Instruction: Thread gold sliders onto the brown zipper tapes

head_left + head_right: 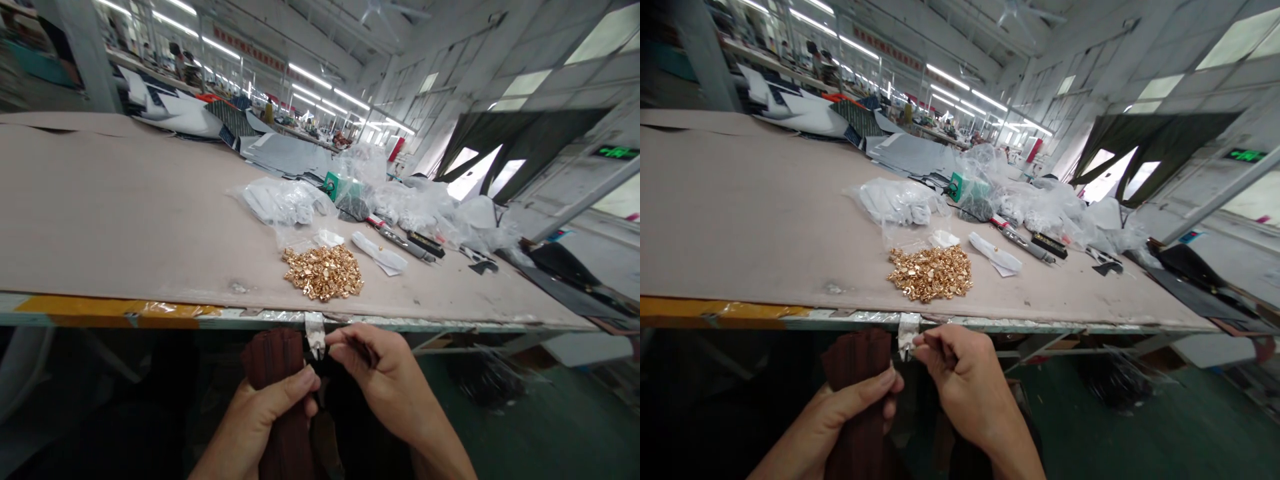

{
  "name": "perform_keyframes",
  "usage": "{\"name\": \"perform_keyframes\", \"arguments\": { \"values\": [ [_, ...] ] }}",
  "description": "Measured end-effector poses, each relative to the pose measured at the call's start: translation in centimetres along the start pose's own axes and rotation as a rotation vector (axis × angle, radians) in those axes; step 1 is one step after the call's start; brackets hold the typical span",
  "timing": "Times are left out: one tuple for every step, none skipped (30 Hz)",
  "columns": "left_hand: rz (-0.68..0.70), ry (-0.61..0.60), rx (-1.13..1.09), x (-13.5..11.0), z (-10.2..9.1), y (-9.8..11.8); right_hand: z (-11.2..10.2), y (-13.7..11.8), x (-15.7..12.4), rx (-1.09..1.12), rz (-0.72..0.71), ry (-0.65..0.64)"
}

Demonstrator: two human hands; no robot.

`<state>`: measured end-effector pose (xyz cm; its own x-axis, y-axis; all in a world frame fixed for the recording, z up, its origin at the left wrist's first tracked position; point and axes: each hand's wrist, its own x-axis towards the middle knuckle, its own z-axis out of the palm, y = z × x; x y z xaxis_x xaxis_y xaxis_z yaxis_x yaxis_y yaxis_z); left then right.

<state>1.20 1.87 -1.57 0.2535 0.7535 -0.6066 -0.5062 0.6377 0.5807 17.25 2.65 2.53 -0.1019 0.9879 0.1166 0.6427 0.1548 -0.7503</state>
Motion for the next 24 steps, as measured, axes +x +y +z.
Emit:
{"name": "perform_keyframes", "arguments": {
  "values": [
    [-0.01,-0.01,-0.008,-0.1,0.0,-0.1,0.2,-0.1,-0.7,0.082,0.013,-0.044],
    [-0.019,-0.015,-0.016,-0.1,0.0,-0.2,0.5,-0.1,-1.3,0.146,0.027,-0.077],
    [-0.026,-0.018,-0.022,-0.1,0.0,-0.2,0.9,-0.1,-1.8,0.202,0.043,-0.1],
    [-0.033,-0.019,-0.029,0.0,0.0,-0.3,1.2,0.0,-2.1,0.259,0.064,-0.107],
    [-0.039,-0.02,-0.033,0.0,0.0,-0.3,1.5,0.0,-2.2,0.314,0.086,-0.102],
    [-0.04,-0.019,-0.031,0.1,0.0,-0.3,1.7,0.1,-2.2,0.363,0.106,-0.088],
    [-0.036,-0.018,-0.027,0.2,0.0,-0.2,1.9,0.2,-2.2,0.399,0.118,-0.069],
    [-0.032,-0.016,-0.021,0.2,0.0,-0.2,2.0,0.3,-2.1,0.42,0.119,-0.049],
    [-0.028,-0.014,-0.017,0.3,0.0,-0.2,2.0,0.4,-2.0,0.423,0.112,-0.03],
    [-0.022,-0.014,-0.017,0.3,0.1,-0.2,2.1,0.5,-2.0,0.405,0.094,-0.009],
    [-0.016,-0.016,-0.025,0.3,0.2,-0.2,2.1,0.6,-1.9,0.369,0.064,0.012],
    [-0.009,-0.021,-0.039,0.4,0.3,-0.3,2.0,0.7,-1.9,0.32,0.025,0.038],
    [0.0,-0.03,-0.057,0.5,0.3,-0.3,2.0,0.8,-1.9,0.264,-0.02,0.061],
    [0.01,-0.042,-0.075,0.5,0.4,-0.4,2.1,1.0,-1.9,0.214,-0.064,0.081],
    [0.019,-0.056,-0.09,0.6,0.5,-0.4,2.1,1.1,-1.9,0.176,-0.103,0.096],
    [0.029,-0.069,-0.1,0.7,0.6,-0.5,2.2,1.2,-1.9,0.155,-0.132,0.102],
    [0.038,-0.079,-0.104,0.8,0.6,-0.6,2.2,1.3,-1.8,0.148,-0.15,0.103],
    [0.044,-0.084,-0.109,0.9,0.7,-0.6,2.3,1.4,-1.8,0.148,-0.167,0.107],
    [0.048,-0.085,-0.116,1.0,0.7,-0.7,2.4,1.5,-1.8,0.15,-0.186,0.116],
    [0.05,-0.084,-0.125,1.0,0.7,-0.7,2.6,1.6,-1.8,0.152,-0.208,0.128],
    [0.055,-0.085,-0.135,1.0,0.7,-0.7,2.7,1.7,-1.8,0.155,-0.231,0.139],
    [0.06,-0.083,-0.145,1.0,0.7,-0.7,2.7,1.7,-1.8,0.157,-0.251,0.148],
    [0.064,-0.084,-0.152,1.0,0.7,-0.8,2.8,1.8,-1.8,0.158,-0.266,0.152],
    [0.07,-0.083,-0.156,0.9,0.6,-0.8,2.9,1.8,-1.8,0.159,-0.271,0.15]
  ]
}}
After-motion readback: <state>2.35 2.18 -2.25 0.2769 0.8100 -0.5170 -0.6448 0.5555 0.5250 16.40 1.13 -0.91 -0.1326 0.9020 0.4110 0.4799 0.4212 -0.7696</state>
